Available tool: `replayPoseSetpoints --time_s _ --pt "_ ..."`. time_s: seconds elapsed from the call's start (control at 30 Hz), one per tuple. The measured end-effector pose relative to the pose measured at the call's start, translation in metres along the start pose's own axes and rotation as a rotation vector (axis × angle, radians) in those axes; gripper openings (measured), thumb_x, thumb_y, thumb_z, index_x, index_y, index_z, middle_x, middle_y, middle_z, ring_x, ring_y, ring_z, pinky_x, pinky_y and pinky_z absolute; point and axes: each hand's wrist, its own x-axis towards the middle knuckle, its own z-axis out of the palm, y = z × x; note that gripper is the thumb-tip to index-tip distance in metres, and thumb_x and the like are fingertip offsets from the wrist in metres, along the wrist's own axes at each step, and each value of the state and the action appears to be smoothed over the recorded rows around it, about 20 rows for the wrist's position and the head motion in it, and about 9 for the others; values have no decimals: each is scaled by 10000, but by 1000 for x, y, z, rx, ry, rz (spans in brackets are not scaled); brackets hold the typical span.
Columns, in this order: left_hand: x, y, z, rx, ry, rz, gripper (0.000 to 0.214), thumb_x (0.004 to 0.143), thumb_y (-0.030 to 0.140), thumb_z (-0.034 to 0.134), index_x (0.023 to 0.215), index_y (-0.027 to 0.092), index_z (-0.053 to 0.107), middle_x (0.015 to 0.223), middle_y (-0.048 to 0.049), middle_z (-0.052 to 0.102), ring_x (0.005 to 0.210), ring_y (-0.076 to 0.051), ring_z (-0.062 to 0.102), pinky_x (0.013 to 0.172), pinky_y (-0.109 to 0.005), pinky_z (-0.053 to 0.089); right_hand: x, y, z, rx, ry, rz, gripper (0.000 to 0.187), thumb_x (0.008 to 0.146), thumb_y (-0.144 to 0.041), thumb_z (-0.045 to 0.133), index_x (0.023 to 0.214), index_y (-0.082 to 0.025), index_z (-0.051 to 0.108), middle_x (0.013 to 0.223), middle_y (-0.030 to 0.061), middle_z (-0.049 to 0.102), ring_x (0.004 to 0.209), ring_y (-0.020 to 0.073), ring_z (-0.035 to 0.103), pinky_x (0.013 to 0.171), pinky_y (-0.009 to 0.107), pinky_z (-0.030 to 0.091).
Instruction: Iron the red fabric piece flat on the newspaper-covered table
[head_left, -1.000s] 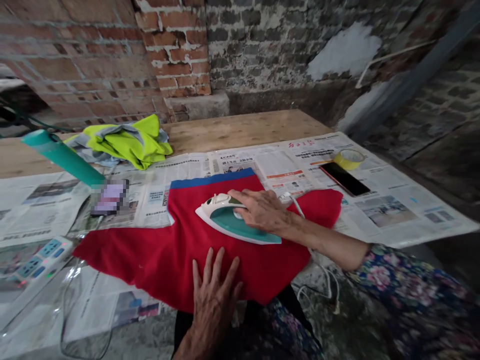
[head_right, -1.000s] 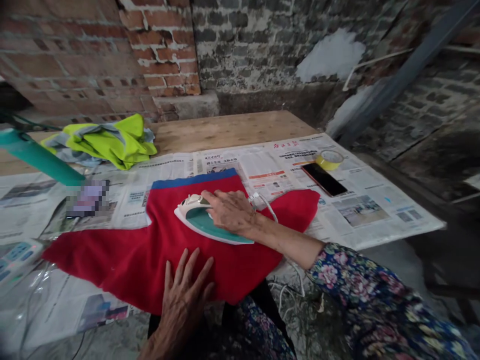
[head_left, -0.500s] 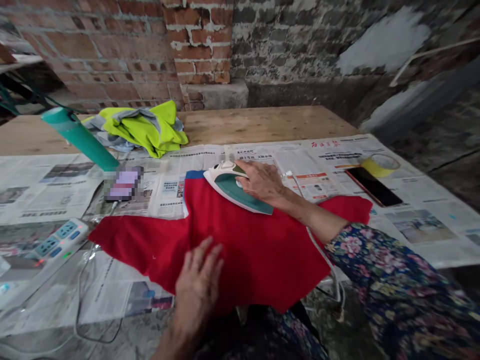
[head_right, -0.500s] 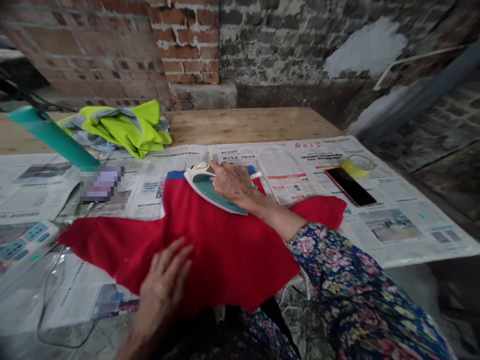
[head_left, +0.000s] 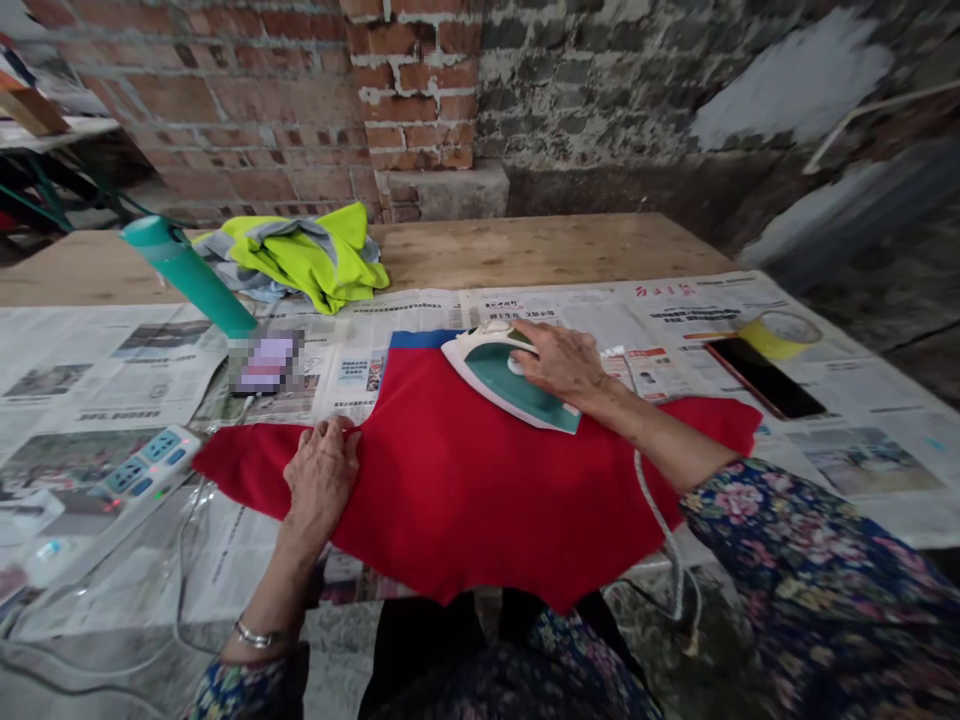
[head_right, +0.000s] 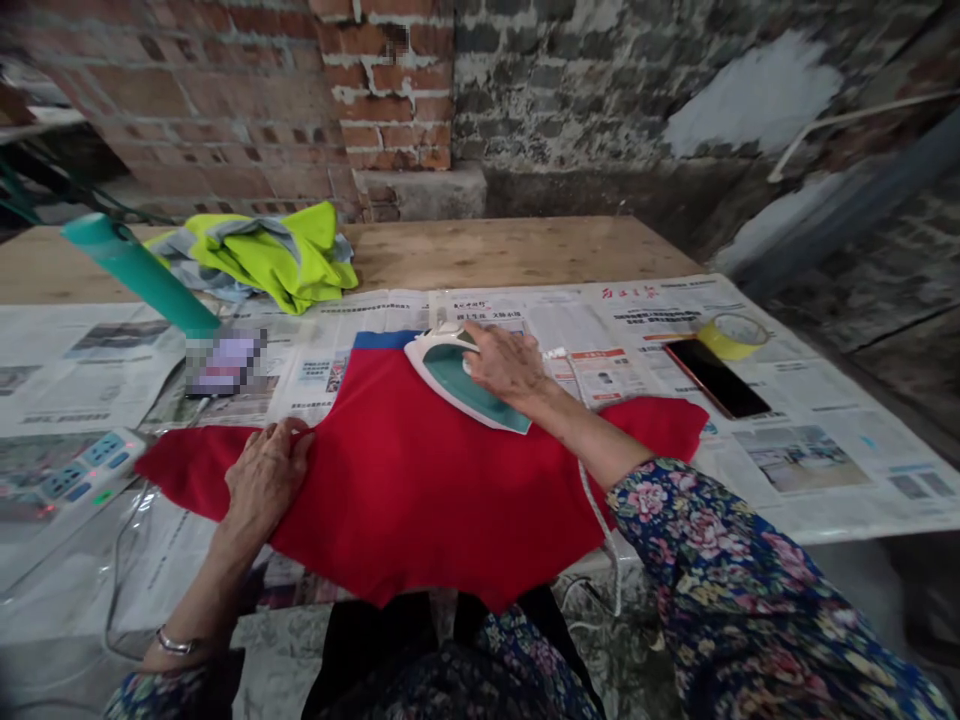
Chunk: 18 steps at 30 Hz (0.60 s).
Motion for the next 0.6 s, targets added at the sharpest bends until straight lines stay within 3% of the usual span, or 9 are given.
replayPoseSetpoints --time_s 0.1,0.17,0.23,0.3,0.37,0.43,0.6 --pt "2 0 -4 8 16 -20 378 1021 227 500 1341 211 701 1250 -143 720 1143 -311 667 792 -363 565 1 11 0 8 45 59 502 1004 -289 559 1499 -285 641 1343 110 770 1230 362 685 1015 509 489" --pt "-4 3 -5 40 112 16 397 1004 210 511 1353 211 699 1282 -153 702 1111 -319 657 764 -375 558 -4 12 -2 5 48 63 500 1006 -296 561 1499 -288 642 1348 111 767 1216 361 688 1003 503 489" --pt "-19 11 -3 55 242 136 321 1024 244 509 1235 198 747 1194 -154 720 1034 -315 659 791 -399 564 -11 7 -4 -11 33 44 488 1016 -298 557 1496 -284 647 1367 114 757 1214 352 687 995 483 487" --pt "-40 22 3 11 313 368 285 1058 287 502 1097 209 773 1085 -129 742 958 -284 670 840 -405 575 -19 -3 -9 -36 17 4 492 1021 -299 555 1506 -278 638 1379 119 748 1190 346 693 974 462 486" --pt "-65 35 13 -87 300 653 284 1084 313 505 1099 226 775 1099 -99 766 970 -246 694 934 -400 584 -27 -17 -13 -52 -5 -59 503 1026 -304 547 1523 -274 621 1369 126 748 1149 340 704 936 442 487" --pt "-89 45 26 -175 251 858 316 1096 385 528 1247 221 752 1252 -100 768 1121 -243 707 1082 -420 558 -35 -32 -15 -50 -40 -138 521 1036 -322 538 1552 -277 595 1363 130 746 1119 332 711 899 422 487" --pt "-120 46 55 -216 141 977 672 1035 583 616 1584 201 556 1559 -166 624 1477 -326 559 1234 -520 477 -49 -66 -4 11 -142 -369 572 1057 -360 516 1627 -314 504 1400 121 725 1136 304 718 883 394 491"
